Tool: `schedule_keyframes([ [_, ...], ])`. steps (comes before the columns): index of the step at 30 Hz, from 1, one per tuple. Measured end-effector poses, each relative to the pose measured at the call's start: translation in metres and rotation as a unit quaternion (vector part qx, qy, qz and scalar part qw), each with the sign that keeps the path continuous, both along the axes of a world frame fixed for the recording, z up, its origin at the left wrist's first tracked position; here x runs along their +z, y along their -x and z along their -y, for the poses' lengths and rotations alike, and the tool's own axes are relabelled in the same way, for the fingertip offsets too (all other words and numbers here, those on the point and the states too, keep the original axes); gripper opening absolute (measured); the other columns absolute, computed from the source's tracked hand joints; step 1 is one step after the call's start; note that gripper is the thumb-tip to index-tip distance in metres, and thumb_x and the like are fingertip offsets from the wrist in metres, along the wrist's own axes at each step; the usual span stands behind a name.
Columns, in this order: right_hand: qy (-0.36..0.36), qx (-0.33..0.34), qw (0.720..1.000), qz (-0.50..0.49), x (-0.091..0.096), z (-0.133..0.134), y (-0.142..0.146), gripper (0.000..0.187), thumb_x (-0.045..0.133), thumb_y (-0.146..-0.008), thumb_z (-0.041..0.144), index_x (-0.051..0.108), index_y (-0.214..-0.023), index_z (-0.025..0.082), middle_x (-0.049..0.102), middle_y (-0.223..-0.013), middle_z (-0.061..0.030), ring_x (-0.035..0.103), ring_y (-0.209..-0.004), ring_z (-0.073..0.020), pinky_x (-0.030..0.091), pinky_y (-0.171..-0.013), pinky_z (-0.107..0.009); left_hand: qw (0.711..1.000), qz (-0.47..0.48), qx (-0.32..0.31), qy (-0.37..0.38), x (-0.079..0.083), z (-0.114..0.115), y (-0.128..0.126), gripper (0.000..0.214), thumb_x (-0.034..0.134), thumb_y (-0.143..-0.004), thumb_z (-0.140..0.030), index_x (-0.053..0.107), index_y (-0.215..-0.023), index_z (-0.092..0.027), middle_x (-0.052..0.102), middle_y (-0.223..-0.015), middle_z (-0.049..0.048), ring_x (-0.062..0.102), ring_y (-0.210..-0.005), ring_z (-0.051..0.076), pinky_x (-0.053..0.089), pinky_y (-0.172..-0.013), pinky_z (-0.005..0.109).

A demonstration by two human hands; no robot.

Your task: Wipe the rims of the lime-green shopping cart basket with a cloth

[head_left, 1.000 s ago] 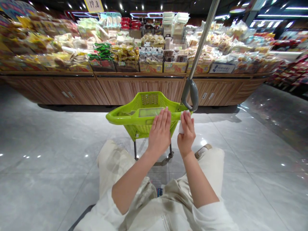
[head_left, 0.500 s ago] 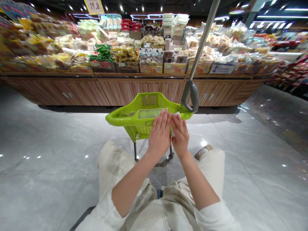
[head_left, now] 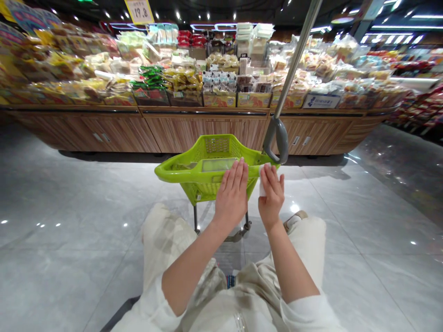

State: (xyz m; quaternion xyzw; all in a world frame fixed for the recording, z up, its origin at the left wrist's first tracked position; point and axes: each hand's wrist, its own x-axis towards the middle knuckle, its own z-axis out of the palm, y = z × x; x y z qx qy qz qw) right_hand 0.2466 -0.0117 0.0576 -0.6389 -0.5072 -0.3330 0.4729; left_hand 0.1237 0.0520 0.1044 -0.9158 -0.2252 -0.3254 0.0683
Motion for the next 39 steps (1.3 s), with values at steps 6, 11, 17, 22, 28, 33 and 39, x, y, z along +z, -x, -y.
schedule_keyframes([
  [6, -0.014, 0.011, 1.000, -0.025, 0.001, -0.003, 0.007, 0.074, 0.032, -0.082, 0.001, 0.036, -0.151, 0.025, 0.045, -0.153, -0.0061, 0.034, -0.146, -0.0215, 0.027, -0.121, -0.053, 1.000, 0.015, -0.003, 0.003, -0.002, 0.000, -0.002, 0.069, 0.038, -0.091, -0.013, 0.013, -0.155, -0.005, 0.021, -0.163, 0.0145, 0.011, -0.153, 0.023, 0.022, -0.123, 0.046],
  [11, 0.030, 0.034, 0.998, 0.036, 0.000, -0.001, 0.004, 0.077, 0.032, -0.080, -0.001, 0.035, -0.152, 0.026, 0.048, -0.150, -0.0056, 0.036, -0.145, -0.0200, 0.029, -0.120, -0.050, 1.000, 0.015, -0.003, 0.000, -0.003, -0.001, -0.001, 0.070, 0.038, -0.090, -0.013, 0.013, -0.155, -0.006, 0.022, -0.163, 0.0139, 0.011, -0.153, 0.023, 0.022, -0.123, 0.046],
  [17, -0.036, -0.018, 0.998, -0.044, 0.000, 0.002, -0.003, 0.079, 0.031, -0.077, -0.003, 0.039, -0.150, 0.025, 0.047, -0.152, -0.0055, 0.036, -0.145, -0.0209, 0.023, -0.122, -0.054, 1.000, 0.011, -0.004, -0.001, -0.001, 0.000, 0.000, 0.070, 0.039, -0.090, -0.013, 0.014, -0.155, -0.004, 0.021, -0.163, 0.0135, 0.012, -0.153, 0.023, 0.021, -0.123, 0.045],
  [22, 0.020, 0.074, 0.996, 0.043, 0.001, -0.004, 0.009, 0.073, 0.035, -0.083, 0.002, 0.033, -0.153, 0.026, 0.050, -0.150, -0.0063, 0.034, -0.146, -0.0204, 0.032, -0.119, -0.049, 1.000, 0.016, 0.006, -0.006, -0.003, 0.000, -0.001, 0.068, 0.039, -0.091, -0.014, 0.016, -0.154, -0.005, 0.022, -0.163, 0.0137, 0.013, -0.152, 0.023, 0.023, -0.123, 0.046],
  [28, -0.038, -0.015, 0.998, -0.046, 0.001, 0.003, -0.003, 0.078, 0.030, -0.077, -0.003, 0.041, -0.149, 0.026, 0.047, -0.151, -0.0054, 0.037, -0.145, -0.0200, 0.024, -0.122, -0.053, 1.000, 0.007, -0.002, -0.005, -0.001, 0.000, 0.001, 0.069, 0.039, -0.090, -0.013, 0.015, -0.154, -0.004, 0.021, -0.163, 0.0130, 0.012, -0.153, 0.023, 0.021, -0.124, 0.045],
  [33, 0.032, 0.079, 0.996, 0.030, 0.004, -0.003, 0.007, 0.074, 0.035, -0.082, 0.003, 0.033, -0.153, 0.025, 0.048, -0.151, -0.0058, 0.034, -0.146, -0.0207, 0.031, -0.120, -0.049, 1.000, 0.008, 0.015, -0.010, -0.003, 0.000, -0.001, 0.066, 0.037, -0.092, -0.015, 0.017, -0.154, -0.003, 0.021, -0.163, 0.0126, 0.013, -0.152, 0.024, 0.020, -0.124, 0.044],
  [39, -0.033, 0.006, 0.998, -0.057, 0.001, 0.004, -0.002, 0.078, 0.030, -0.079, -0.003, 0.040, -0.149, 0.028, 0.045, -0.153, -0.0029, 0.037, -0.145, -0.0202, 0.023, -0.122, -0.053, 1.000, 0.004, 0.004, -0.007, -0.001, 0.001, 0.000, 0.069, 0.037, -0.091, -0.013, 0.015, -0.155, -0.004, 0.019, -0.164, 0.0112, 0.010, -0.153, 0.023, 0.020, -0.124, 0.044],
])
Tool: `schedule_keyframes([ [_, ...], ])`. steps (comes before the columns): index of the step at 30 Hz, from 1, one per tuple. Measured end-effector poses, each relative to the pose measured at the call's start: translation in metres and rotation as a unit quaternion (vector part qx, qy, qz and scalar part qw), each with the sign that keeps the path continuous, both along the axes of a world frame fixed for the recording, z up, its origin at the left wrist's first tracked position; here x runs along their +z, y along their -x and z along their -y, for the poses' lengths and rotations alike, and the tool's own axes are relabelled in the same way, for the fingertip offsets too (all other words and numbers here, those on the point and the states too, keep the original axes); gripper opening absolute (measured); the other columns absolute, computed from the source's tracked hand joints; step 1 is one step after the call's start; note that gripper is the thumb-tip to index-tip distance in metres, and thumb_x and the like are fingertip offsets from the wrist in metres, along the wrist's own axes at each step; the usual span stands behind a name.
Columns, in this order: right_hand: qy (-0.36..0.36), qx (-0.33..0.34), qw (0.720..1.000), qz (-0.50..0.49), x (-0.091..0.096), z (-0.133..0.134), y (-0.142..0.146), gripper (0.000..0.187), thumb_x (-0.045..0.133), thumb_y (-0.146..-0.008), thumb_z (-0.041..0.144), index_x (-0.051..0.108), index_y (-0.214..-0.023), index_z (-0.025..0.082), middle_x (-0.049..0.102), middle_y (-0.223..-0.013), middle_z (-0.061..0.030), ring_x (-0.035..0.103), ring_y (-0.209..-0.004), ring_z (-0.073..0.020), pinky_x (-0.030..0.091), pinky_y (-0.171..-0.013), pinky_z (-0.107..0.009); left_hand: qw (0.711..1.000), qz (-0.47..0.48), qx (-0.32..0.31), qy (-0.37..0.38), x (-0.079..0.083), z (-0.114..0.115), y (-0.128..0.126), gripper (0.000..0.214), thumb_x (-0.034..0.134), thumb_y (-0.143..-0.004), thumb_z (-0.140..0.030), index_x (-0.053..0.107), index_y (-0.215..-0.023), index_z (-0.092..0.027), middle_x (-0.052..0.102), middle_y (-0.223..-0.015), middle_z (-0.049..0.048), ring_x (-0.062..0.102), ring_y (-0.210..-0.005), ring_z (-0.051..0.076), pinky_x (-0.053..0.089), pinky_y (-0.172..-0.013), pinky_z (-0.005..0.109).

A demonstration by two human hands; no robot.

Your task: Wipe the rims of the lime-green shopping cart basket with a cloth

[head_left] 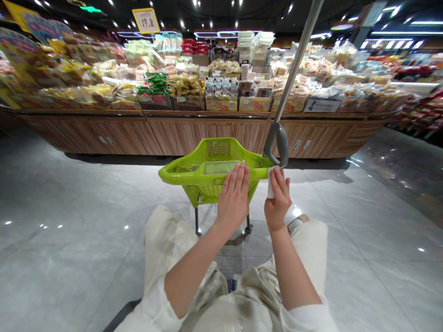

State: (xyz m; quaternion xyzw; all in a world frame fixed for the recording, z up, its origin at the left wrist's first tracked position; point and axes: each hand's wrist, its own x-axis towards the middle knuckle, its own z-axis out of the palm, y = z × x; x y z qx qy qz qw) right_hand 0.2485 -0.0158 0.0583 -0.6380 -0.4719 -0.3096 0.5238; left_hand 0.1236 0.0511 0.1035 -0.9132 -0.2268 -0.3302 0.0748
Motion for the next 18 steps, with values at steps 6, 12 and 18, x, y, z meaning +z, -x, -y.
schedule_keyframes([
  [6, 0.050, 0.106, 0.991, 0.057, 0.000, -0.006, 0.016, 0.079, 0.034, -0.080, -0.001, 0.031, -0.153, 0.029, 0.043, -0.155, -0.0030, 0.031, -0.147, -0.0208, 0.027, -0.122, -0.052, 1.000, 0.010, 0.006, 0.003, -0.002, -0.001, -0.002, 0.068, 0.037, -0.091, -0.015, 0.015, -0.155, -0.006, 0.021, -0.163, 0.0128, 0.011, -0.153, 0.024, 0.021, -0.124, 0.046],
  [12, -0.037, 0.032, 0.995, -0.088, -0.005, 0.004, 0.005, 0.078, 0.031, -0.076, -0.003, 0.047, -0.144, 0.031, 0.047, -0.151, 0.0010, 0.038, -0.144, -0.0176, 0.022, -0.124, -0.051, 1.000, -0.003, -0.009, 0.014, 0.000, -0.002, 0.001, 0.071, 0.038, -0.090, -0.013, 0.013, -0.155, -0.006, 0.022, -0.163, 0.0128, 0.012, -0.153, 0.023, 0.021, -0.124, 0.045],
  [18, -0.171, 0.084, 0.936, -0.295, 0.007, -0.001, -0.032, 0.057, 0.045, -0.076, 0.009, 0.066, -0.126, 0.026, 0.060, -0.139, -0.0017, 0.051, -0.134, -0.0184, 0.033, -0.119, -0.047, 1.000, 0.011, -0.012, 0.013, -0.001, -0.002, 0.003, 0.073, 0.039, -0.088, -0.012, 0.012, -0.156, -0.007, 0.026, -0.162, 0.0128, 0.016, -0.152, 0.026, 0.021, -0.123, 0.047],
])
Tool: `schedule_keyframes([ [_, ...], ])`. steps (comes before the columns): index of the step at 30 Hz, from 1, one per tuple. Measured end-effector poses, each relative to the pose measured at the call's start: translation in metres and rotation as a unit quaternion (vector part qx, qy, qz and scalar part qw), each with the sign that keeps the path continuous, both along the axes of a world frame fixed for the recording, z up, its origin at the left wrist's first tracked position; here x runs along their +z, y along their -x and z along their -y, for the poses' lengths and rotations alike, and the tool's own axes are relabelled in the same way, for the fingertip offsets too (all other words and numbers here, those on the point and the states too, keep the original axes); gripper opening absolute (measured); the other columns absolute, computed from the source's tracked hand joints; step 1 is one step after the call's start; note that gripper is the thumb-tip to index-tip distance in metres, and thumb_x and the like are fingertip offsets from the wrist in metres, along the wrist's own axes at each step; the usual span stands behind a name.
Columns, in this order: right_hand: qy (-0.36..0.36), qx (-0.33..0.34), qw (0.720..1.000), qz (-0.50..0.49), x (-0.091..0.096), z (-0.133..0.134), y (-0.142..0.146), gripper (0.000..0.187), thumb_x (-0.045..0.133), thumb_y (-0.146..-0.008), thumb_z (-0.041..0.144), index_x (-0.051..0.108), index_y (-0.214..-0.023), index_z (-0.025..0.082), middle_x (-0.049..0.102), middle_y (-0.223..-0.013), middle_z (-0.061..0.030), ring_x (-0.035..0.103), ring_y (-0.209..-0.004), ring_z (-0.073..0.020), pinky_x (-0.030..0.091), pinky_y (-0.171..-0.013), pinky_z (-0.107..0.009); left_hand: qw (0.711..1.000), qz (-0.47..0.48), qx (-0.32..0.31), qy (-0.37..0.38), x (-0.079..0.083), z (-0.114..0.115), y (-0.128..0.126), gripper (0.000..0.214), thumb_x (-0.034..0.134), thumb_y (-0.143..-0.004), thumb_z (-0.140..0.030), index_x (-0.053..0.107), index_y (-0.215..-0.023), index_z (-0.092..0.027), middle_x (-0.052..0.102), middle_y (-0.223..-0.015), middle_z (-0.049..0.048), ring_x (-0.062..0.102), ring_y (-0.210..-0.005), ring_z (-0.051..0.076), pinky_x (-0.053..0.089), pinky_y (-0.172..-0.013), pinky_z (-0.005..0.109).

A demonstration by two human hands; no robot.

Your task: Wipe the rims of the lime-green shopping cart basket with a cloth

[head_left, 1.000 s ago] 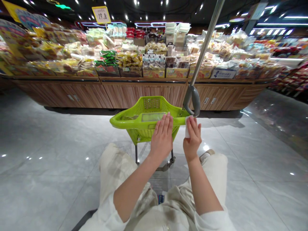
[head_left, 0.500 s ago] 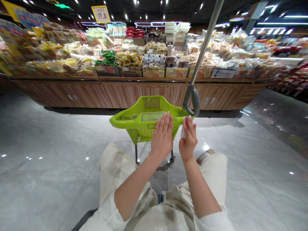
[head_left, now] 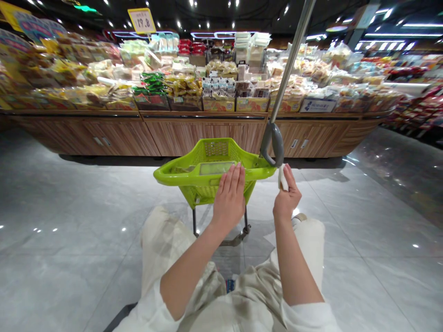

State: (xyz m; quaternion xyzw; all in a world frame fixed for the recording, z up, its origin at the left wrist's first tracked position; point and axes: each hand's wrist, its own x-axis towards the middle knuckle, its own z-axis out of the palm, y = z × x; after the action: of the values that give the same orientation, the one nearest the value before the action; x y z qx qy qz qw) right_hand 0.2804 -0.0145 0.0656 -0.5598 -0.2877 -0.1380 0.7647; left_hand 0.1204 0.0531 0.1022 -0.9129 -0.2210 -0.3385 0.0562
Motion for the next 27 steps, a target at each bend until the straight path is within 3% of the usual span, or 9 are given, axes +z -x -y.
schedule_keyframes([
  [3, -0.024, 0.096, 0.995, -0.012, 0.019, -0.008, -0.019, 0.053, 0.051, -0.074, 0.012, 0.069, -0.120, 0.028, 0.063, -0.136, -0.0005, 0.052, -0.134, -0.0195, 0.038, -0.115, -0.046, 1.000, 0.007, -0.007, -0.006, -0.003, -0.003, 0.003, 0.075, 0.041, -0.086, -0.013, 0.013, -0.156, -0.007, 0.027, -0.162, 0.0128, 0.018, -0.152, 0.026, 0.019, -0.123, 0.047],
  [6, 0.007, 0.184, 0.983, -0.012, 0.035, -0.013, -0.026, 0.042, 0.055, -0.073, 0.014, 0.074, -0.109, 0.027, 0.072, -0.121, -0.0006, 0.060, -0.123, -0.0215, 0.042, -0.111, -0.045, 1.000, 0.023, -0.018, -0.009, -0.006, -0.008, 0.008, 0.073, 0.041, -0.086, -0.013, 0.019, -0.155, -0.009, 0.033, -0.160, 0.0117, 0.020, -0.151, 0.025, 0.017, -0.123, 0.045],
  [8, 0.027, 0.206, 0.978, 0.006, 0.042, -0.013, -0.023, 0.032, 0.056, -0.075, 0.015, 0.076, -0.098, 0.025, 0.075, -0.111, -0.0006, 0.064, -0.116, -0.0218, 0.042, -0.110, -0.044, 0.999, 0.035, -0.032, -0.010, -0.008, -0.013, 0.012, 0.068, 0.040, -0.087, -0.013, 0.025, -0.153, -0.011, 0.037, -0.158, 0.0107, 0.022, -0.151, 0.023, 0.015, -0.123, 0.043],
  [12, 0.043, 0.204, 0.977, 0.032, 0.048, -0.008, -0.010, 0.024, 0.053, -0.075, 0.013, 0.073, -0.085, 0.024, 0.075, -0.103, 0.0002, 0.065, -0.109, -0.0210, 0.044, -0.106, -0.041, 0.997, 0.045, -0.066, -0.017, -0.010, -0.022, 0.020, 0.063, 0.039, -0.088, -0.014, 0.032, -0.151, -0.012, 0.044, -0.154, 0.0113, 0.025, -0.150, 0.021, 0.013, -0.122, 0.039],
  [17, 0.067, 0.193, 0.977, 0.067, 0.051, -0.003, 0.006, 0.026, 0.050, -0.076, 0.011, 0.071, -0.085, 0.024, 0.074, -0.100, 0.0006, 0.065, -0.107, -0.0201, 0.044, -0.105, -0.041, 0.994, 0.054, -0.090, -0.031, -0.012, -0.039, 0.034, 0.059, 0.041, -0.088, -0.014, 0.037, -0.147, -0.014, 0.050, -0.148, 0.0123, 0.029, -0.148, 0.020, 0.014, -0.121, 0.039],
  [23, 0.118, 0.171, 0.967, 0.151, 0.049, -0.003, 0.052, 0.045, 0.041, -0.070, 0.004, 0.071, -0.096, 0.025, 0.073, -0.108, -0.0013, 0.064, -0.112, -0.0203, 0.036, -0.116, -0.045, 0.987, 0.115, -0.113, 0.027, -0.009, -0.066, 0.070, 0.044, 0.043, -0.091, -0.027, 0.047, -0.134, -0.020, 0.057, -0.141, 0.0114, 0.037, -0.142, 0.025, 0.020, -0.119, 0.047],
  [27, 0.159, 0.182, 0.945, 0.219, 0.046, -0.010, 0.095, 0.065, 0.038, -0.064, 0.001, 0.066, -0.119, 0.024, 0.067, -0.123, -0.0040, 0.055, -0.127, -0.0200, 0.030, -0.121, -0.044, 0.968, 0.210, -0.090, 0.101, -0.002, -0.084, 0.091, 0.032, 0.039, -0.091, -0.037, 0.057, -0.113, -0.023, 0.065, -0.127, 0.0086, 0.050, -0.130, 0.025, 0.027, -0.117, 0.049],
])
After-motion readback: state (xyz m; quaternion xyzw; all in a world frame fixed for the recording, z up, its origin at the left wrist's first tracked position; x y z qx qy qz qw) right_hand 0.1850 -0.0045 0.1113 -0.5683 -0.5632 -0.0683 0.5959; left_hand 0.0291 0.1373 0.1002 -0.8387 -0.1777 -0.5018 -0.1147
